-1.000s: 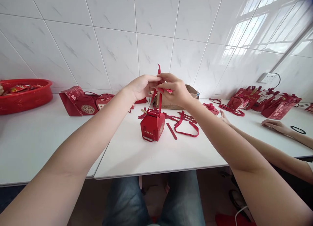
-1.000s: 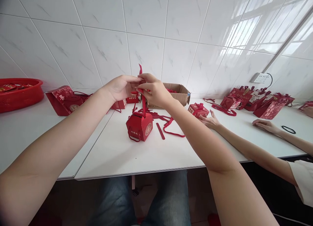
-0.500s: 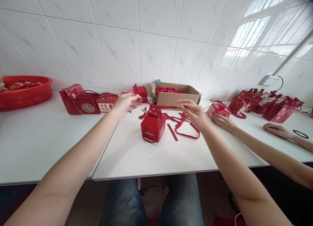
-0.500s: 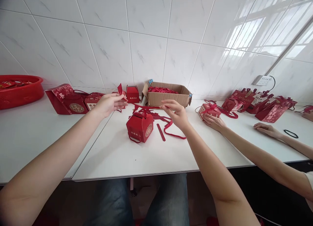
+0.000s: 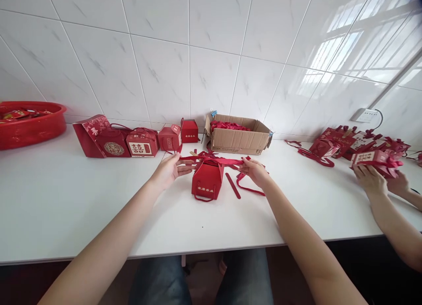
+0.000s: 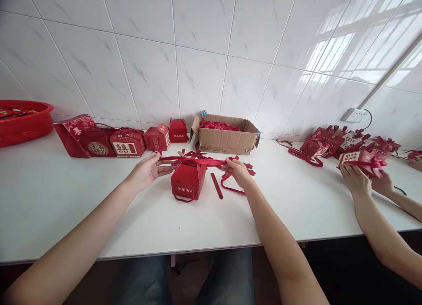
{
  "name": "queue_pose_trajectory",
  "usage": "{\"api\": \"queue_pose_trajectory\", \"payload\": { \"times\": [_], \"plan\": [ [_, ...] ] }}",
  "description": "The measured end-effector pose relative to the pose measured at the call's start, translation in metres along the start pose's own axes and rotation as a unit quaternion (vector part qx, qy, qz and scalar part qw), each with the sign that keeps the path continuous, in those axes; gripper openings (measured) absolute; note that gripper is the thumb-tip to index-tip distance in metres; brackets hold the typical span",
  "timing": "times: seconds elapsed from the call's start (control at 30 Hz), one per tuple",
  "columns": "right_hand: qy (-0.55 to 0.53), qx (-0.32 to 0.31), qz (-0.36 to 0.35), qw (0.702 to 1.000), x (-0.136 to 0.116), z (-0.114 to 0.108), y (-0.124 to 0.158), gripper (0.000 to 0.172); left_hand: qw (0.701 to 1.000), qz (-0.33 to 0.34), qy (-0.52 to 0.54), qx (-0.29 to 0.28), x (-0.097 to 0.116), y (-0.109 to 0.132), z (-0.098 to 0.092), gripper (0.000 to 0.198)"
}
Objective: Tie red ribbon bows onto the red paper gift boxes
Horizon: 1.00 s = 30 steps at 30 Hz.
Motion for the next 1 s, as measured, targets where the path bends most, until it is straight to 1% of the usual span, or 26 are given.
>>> {"api": "queue_pose_trajectory", "payload": {
  "times": [0.1, 0.2, 0.3, 0.4, 0.53, 0.63, 0.77, 1.0],
  "plan": [
    [0.052, -0.011, 0.010, 0.999, 0.014, 0.002, 0.001, 0.045, 0.998, -0.037, -0.040, -0.013, -0.015, -0.001, -0.004, 0.016],
    [0.130, -0.014, 0.016, 0.991, 0.020, 0.003, 0.010, 0.044, 0.984, -0.018, -0.178, -0.009, -0.023, -0.002, -0.008, 0.025],
    [0.210, -0.015, 0.018, 0.977, 0.020, 0.006, 0.019, 0.041, 0.951, 0.012, -0.307, 0.022, -0.026, -0.004, -0.010, 0.031],
    [0.275, -0.019, 0.009, 0.961, 0.017, 0.011, 0.024, 0.036, 0.923, 0.024, -0.382, 0.045, -0.028, -0.006, -0.011, 0.030],
    [0.338, -0.026, 0.004, 0.941, 0.015, 0.012, 0.025, 0.028, 0.872, 0.034, -0.484, 0.069, -0.030, -0.006, -0.015, 0.029],
    [0.372, -0.027, 0.007, 0.928, 0.016, 0.007, 0.024, 0.024, 0.839, 0.023, -0.539, 0.070, -0.032, -0.005, -0.016, 0.028],
    [0.403, -0.025, 0.015, 0.915, 0.017, 0.001, 0.023, 0.022, 0.805, 0.002, -0.589, 0.064, -0.033, -0.003, -0.015, 0.028],
    [0.440, -0.030, 0.029, 0.897, 0.022, -0.010, 0.021, 0.031, 0.764, -0.027, -0.639, 0.085, -0.027, 0.001, -0.017, 0.028]
  ]
}}
Point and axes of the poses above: each hand's wrist, its own y-axis away from the middle knuckle, its own z-axis out of the palm, x = y × z, the point moved 5 cm from there along -y, towards the middle knuckle, and after that the axes turned 4 degrees about -z, right-handed, at the moved point
